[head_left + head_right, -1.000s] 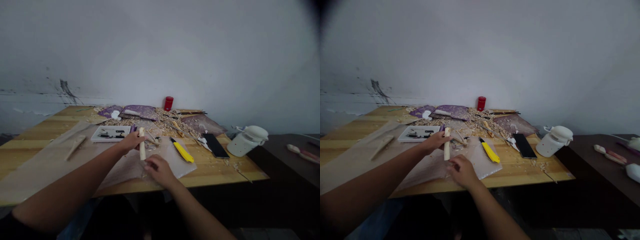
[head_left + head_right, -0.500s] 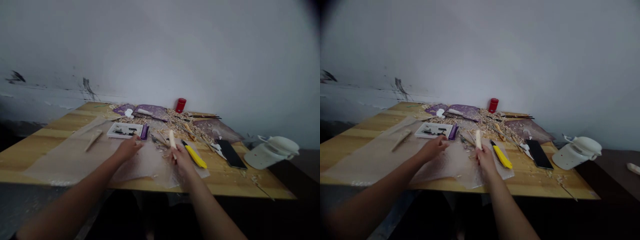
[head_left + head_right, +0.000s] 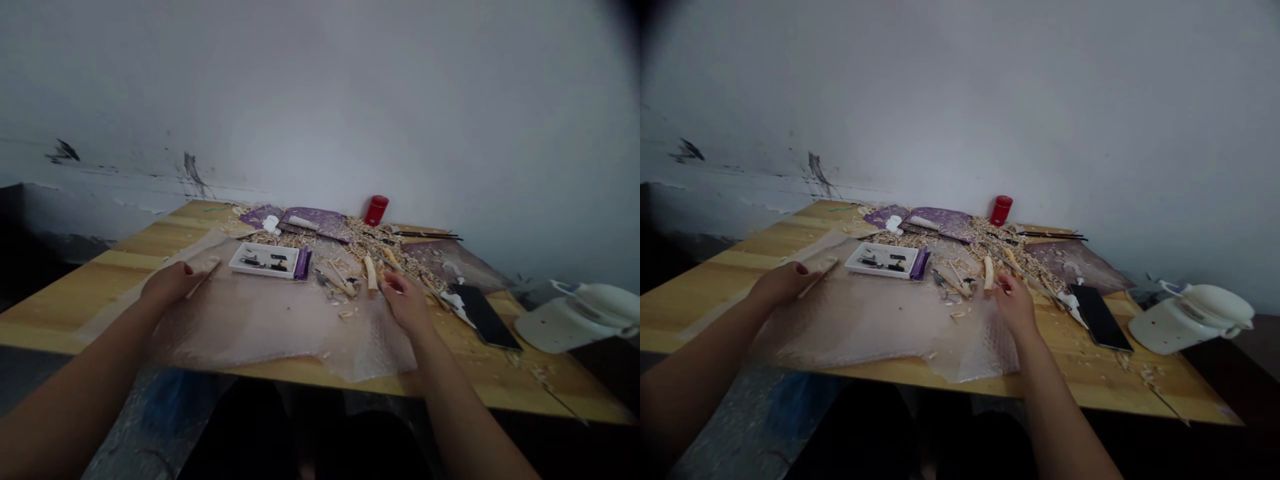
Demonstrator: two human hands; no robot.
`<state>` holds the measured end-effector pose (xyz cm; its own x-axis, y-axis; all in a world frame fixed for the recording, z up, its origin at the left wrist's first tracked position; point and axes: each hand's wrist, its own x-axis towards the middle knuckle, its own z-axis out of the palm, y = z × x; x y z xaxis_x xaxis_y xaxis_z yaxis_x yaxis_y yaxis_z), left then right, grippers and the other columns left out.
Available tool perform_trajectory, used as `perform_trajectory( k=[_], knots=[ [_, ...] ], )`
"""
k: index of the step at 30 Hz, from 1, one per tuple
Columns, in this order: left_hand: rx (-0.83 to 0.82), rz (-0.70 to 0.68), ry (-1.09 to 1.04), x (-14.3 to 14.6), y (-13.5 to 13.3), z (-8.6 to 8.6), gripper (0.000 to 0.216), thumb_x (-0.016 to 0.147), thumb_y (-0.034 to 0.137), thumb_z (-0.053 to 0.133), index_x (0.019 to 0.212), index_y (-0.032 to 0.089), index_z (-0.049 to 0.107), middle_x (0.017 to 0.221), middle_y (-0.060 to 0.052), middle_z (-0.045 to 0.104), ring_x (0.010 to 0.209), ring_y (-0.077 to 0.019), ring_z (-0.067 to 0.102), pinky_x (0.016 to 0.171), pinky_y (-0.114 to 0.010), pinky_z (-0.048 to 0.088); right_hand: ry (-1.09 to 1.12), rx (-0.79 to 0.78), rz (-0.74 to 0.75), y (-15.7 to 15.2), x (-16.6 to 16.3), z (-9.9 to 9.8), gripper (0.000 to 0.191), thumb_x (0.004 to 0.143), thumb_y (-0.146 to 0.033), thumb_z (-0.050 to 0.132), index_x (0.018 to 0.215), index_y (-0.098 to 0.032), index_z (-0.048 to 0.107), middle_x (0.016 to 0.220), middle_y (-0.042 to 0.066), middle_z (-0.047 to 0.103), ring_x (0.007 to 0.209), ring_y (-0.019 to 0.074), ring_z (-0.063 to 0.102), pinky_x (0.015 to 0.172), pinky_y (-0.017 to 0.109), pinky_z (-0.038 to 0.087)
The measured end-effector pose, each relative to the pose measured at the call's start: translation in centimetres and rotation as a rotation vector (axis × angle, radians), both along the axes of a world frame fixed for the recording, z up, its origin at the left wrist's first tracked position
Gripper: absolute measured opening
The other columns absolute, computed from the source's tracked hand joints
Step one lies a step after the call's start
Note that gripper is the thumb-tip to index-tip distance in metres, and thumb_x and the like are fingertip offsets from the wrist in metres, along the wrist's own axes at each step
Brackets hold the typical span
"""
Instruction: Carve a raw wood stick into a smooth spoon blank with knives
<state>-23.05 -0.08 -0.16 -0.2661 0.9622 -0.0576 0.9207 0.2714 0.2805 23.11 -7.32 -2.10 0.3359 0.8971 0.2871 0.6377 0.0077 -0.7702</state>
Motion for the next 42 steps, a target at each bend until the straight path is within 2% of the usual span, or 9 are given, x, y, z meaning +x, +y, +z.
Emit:
perform_trajectory(
  k=[10,16,18,23,28,32,35,38,42],
  knots=[
    [0.046,-0.126,-0.387,3.7,-0.2,2.1,0.030,0.068,0.041,0.050,0.055,0.015,0.043,0.037,0.006,0.037,0.044,-0.0075,0.033,0.048,-0.021,0.018,-0.352,0.024,-0.006,-0.6,2.0,0.2,0.028,0.074,-0.032,0.042,0.089,-0.016,0.059,0.086,0.005,0.061,0.074,0.0143,0.054,0.067,0.025,0.040],
    [0.006,-0.406,-0.858,13.8,-1.7,3.1,0.017,0.065,0.032,0.053,0.070,0.016,0.047,0.052,0.006,0.042,0.043,-0.0058,0.036,0.043,-0.019,0.026,-0.514,-0.118,0.032,1.6,2.5,1.6,0.026,0.075,-0.032,0.041,0.088,-0.019,0.060,0.084,0.004,0.062,0.074,0.0143,0.054,0.064,0.023,0.038],
    [0.008,-0.409,-1.203,18.1,-1.7,2.7,0.018,0.062,0.027,0.056,0.070,0.017,0.044,0.051,0.007,0.041,0.041,-0.0050,0.036,0.039,-0.017,0.024,-0.559,-0.169,0.076,3.3,1.9,2.3,0.026,0.075,-0.032,0.042,0.090,-0.021,0.060,0.086,0.003,0.063,0.077,0.0145,0.055,0.065,0.023,0.037],
    [-0.093,-0.445,-1.404,25.7,-1.3,1.3,0.024,0.064,0.033,0.057,0.064,0.018,0.038,0.050,0.007,0.042,0.037,-0.0041,0.036,0.035,-0.016,0.024,-0.653,-0.333,0.065,7.8,0.7,2.4,0.028,0.072,-0.032,0.045,0.091,-0.018,0.060,0.091,0.010,0.063,0.085,0.0209,0.055,0.071,0.029,0.037],
    [-0.131,-0.460,-1.487,26.6,-0.1,-0.1,0.027,0.065,0.037,0.058,0.065,0.017,0.040,0.050,0.007,0.043,0.034,-0.0022,0.032,0.033,-0.015,0.022,-0.669,-0.421,0.039,9.1,0.6,0.6,0.035,0.064,-0.032,0.056,0.093,-0.016,0.060,0.093,0.013,0.062,0.086,0.0243,0.055,0.071,0.032,0.037],
    [-0.141,-0.484,-1.502,26.1,0.7,-1.6,0.026,0.065,0.037,0.059,0.070,0.017,0.043,0.050,0.007,0.045,0.032,-0.0025,0.033,0.032,-0.016,0.024,-0.635,-0.371,0.002,8.4,0.4,1.3,0.040,0.064,-0.032,0.056,0.099,-0.014,0.058,0.089,0.013,0.062,0.082,0.0242,0.056,0.069,0.033,0.038],
    [-0.122,-0.524,-1.516,26.1,0.7,-2.2,0.025,0.066,0.036,0.059,0.075,0.017,0.045,0.057,0.006,0.050,0.034,-0.0027,0.037,0.034,-0.016,0.029,-0.464,-0.231,0.048,7.5,-0.8,3.4,0.041,0.072,-0.034,0.047,0.110,-0.021,0.051,0.085,0.005,0.062,0.073,0.0167,0.056,0.064,0.028,0.040],
    [-0.051,-0.563,-1.549,25.9,0.6,-2.1,0.024,0.069,0.035,0.057,0.079,0.017,0.045,0.061,0.005,0.051,0.037,-0.0032,0.040,0.036,-0.016,0.032,0.228,-0.001,0.363,6.8,-3.3,4.8,0.041,0.071,-0.032,0.051,0.111,-0.023,0.049,0.082,0.000,0.061,0.066,0.0130,0.055,0.058,0.025,0.042],
    [0.045,-0.564,-1.596,25.4,0.4,-1.6,0.024,0.069,0.032,0.058,0.082,0.017,0.044,0.057,0.006,0.048,0.038,-0.0034,0.039,0.037,-0.016,0.033,0.731,-0.036,0.586,6.5,-6.3,3.7,0.036,0.065,-0.025,0.059,0.100,-0.022,0.055,0.080,0.000,0.062,0.065,0.0125,0.056,0.057,0.026,0.045]
  ],
)
